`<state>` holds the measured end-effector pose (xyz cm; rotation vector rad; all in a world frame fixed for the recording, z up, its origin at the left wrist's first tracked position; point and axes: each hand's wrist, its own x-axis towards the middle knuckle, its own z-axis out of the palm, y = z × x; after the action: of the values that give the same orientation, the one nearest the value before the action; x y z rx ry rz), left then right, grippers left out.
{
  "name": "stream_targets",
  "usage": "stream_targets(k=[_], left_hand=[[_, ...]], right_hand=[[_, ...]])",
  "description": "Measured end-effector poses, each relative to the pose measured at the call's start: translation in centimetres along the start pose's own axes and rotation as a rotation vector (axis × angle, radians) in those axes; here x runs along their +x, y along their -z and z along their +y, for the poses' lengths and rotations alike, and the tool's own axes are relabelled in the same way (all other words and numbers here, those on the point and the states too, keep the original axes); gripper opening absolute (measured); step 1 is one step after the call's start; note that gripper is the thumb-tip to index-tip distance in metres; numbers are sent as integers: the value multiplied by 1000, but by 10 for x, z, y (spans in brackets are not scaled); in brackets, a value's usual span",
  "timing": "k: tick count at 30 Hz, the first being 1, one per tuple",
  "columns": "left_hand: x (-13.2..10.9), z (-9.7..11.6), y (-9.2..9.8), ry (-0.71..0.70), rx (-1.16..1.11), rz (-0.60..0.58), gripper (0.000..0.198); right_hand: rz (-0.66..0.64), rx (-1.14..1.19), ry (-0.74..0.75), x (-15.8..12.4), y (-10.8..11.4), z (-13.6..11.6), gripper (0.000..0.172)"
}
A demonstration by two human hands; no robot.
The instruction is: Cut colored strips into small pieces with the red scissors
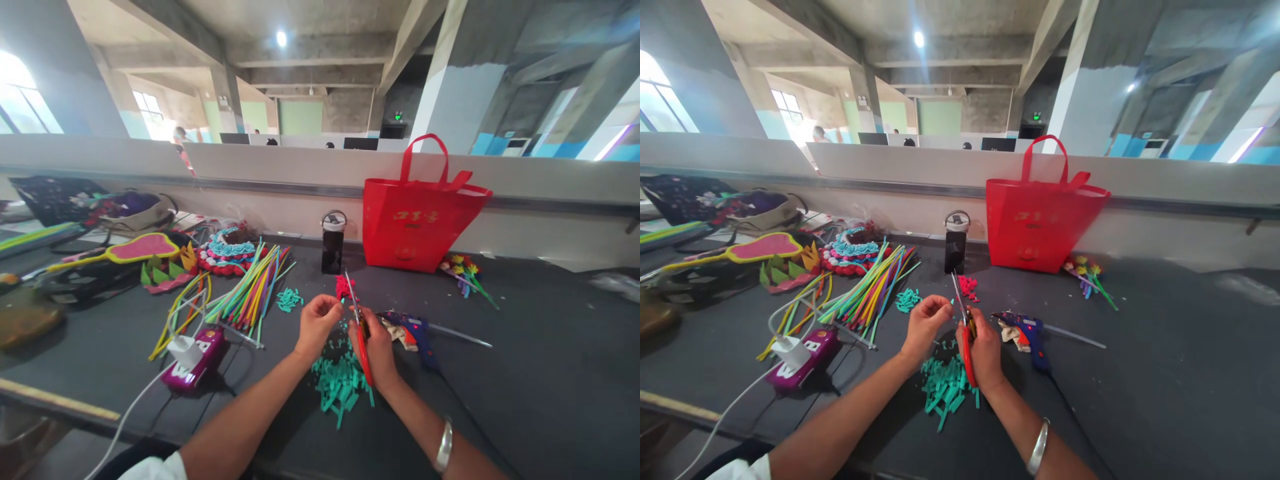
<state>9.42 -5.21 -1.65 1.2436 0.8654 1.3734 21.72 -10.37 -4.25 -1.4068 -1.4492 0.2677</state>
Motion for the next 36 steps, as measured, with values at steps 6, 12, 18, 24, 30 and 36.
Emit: stream_targets(k=[6, 12, 18, 24, 30, 36], left_hand=[[-5, 4, 0, -135, 222, -94, 2], [-7, 5, -2, -249, 382, -174, 10], [-6, 2, -1, -135, 321, -250, 5], [-1, 0, 1, 295, -59, -371, 11], [2, 1, 6, 412, -135, -465, 7], [2, 0, 6, 500, -282, -458, 9]], right_hand=[[94, 57, -9, 3, 6, -8, 35], [121, 99, -25, 6, 8, -7, 32], [158, 105, 4, 9, 10, -10, 28], [130, 216, -37, 10, 12, -11, 29], [76, 247, -6, 10, 14, -12, 29], [74, 193, 14, 8, 14, -14, 29]])
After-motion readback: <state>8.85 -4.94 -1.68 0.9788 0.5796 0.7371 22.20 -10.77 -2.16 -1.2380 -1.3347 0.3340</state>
